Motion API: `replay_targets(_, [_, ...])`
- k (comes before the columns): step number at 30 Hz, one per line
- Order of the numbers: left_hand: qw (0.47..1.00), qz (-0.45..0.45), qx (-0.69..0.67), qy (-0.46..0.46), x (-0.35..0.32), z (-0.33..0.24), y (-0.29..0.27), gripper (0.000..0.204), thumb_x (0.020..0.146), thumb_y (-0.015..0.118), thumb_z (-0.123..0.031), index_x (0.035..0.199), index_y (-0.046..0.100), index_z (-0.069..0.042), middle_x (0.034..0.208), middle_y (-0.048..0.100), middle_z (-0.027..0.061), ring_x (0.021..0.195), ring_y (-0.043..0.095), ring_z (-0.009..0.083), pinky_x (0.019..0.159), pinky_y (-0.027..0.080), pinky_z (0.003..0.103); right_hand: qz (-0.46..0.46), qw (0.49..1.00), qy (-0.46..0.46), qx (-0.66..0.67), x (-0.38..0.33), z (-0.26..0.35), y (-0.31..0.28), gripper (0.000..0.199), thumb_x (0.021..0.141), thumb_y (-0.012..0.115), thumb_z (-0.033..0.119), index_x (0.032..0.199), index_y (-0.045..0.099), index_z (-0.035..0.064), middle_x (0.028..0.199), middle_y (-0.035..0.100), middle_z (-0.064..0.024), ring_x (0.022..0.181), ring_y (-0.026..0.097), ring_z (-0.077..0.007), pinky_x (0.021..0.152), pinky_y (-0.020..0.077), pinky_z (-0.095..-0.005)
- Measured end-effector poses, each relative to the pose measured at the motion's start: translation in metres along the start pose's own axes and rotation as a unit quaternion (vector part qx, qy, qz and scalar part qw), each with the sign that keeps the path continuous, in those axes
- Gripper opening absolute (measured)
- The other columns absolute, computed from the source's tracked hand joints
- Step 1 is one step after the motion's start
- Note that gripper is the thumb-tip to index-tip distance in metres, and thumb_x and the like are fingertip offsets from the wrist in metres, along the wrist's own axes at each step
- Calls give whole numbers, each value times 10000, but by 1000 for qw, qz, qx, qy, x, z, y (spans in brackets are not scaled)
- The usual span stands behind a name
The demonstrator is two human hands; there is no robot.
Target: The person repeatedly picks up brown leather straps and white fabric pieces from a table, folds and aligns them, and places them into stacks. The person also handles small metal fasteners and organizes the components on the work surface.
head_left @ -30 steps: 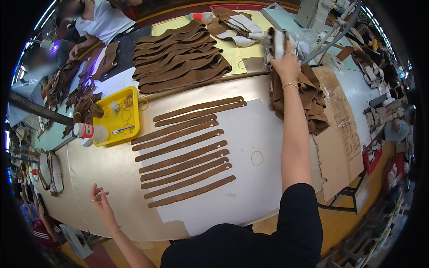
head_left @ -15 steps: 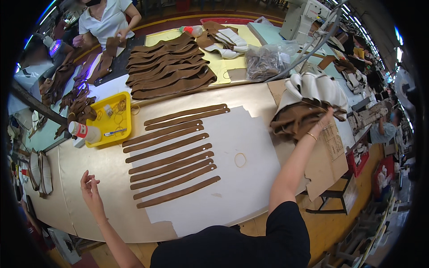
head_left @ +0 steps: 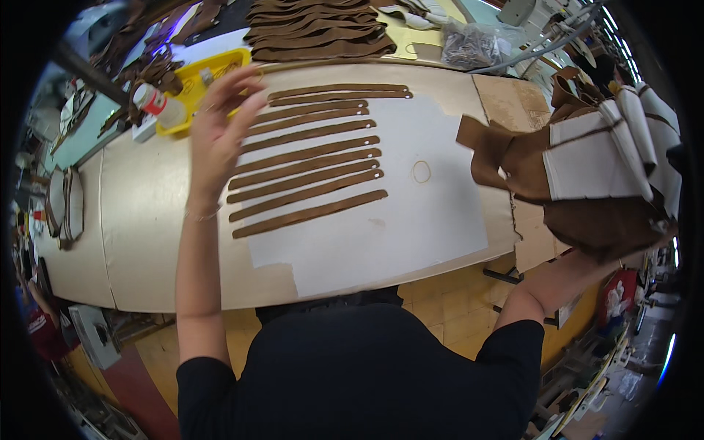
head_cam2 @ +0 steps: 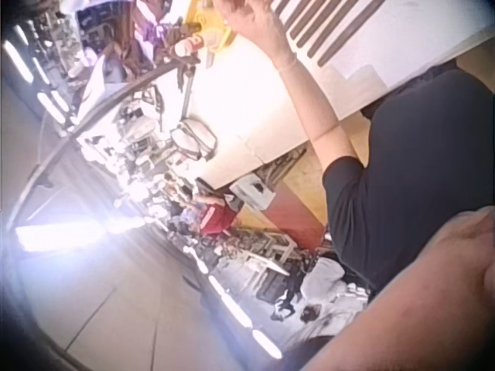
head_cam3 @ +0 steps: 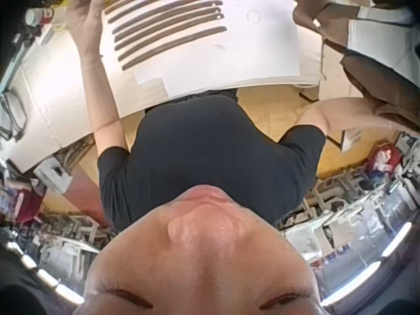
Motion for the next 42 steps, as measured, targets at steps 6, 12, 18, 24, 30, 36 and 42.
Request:
replay_targets(6, [984,142,-50,95,34,-63,91,647,829,748,-352,1358,499,-76,1241,571,130,1173,547,231,994,460,337,71,995,10,64,-105,35,116,479,955,450,411,1147,595,-4,1134,619,-159,1038,598,-282,873,496,-431])
replay_targets(12, [960,260,-76,75,21,-78,114,914,760,727,-567,1422,411,-22,1322,536,232,1237,519,316,1047,403,373,153,966,110,175,-248,40,254,459,961,457,397,1149,593,0,1146,615,-152,1063,587,-269,901,480,-409])
replay_targets(18, [988,74,102,91,-74,-43,-69,550,863,642,-198,1347,483,10,1328,538,192,1251,498,263,1078,373,373,221,899,253,280,-389,74,378,439,967,463,382,1152,591,4,1158,612,-144,1087,575,-256,929,463,-387])
replay_targets(24, [949,-103,271,-127,-169,-90,-274,483,888,609,-219,1313,514,-9,1221,578,140,1131,524,237,1011,392,329,349,723,492,337,-545,144,473,432,990,446,365,1236,538,23,1169,608,-142,1084,586,-243,954,469,-399])
replay_targets(30, [853,-15,388,-349,-200,-40,-360,650,818,683,-246,1379,475,6,1318,570,177,1209,536,250,1060,389,334,514,482,691,162,-709,68,433,532,980,519,159,1448,276,88,1332,465,-100,1233,492,-255,1019,416,-445])
replay_targets(36, [807,-79,420,-407,-270,44,-351,777,877,668,-447,1439,375,3,1422,408,215,1327,407,343,1103,340,380,657,462,588,98,-717,45,417,465,954,547,108,1377,362,62,1278,470,-119,1097,564,-207,920,467,-356])
replay_targets(42, [826,-184,486,-221,-247,29,-322,344,868,697,-285,1113,672,-44,1215,565,119,1156,540,287,1019,407,379,806,531,208,155,-722,98,480,171,916,595,90,1049,625,-13,1036,617,-80,946,616,-189,841,480,-303])
Point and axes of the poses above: each hand's wrist, its own x-axis towards the middle knuckle, its own y-axis out of the palm, z = x × y, the point moved 6 cm from there along x, towards the middle knuckle
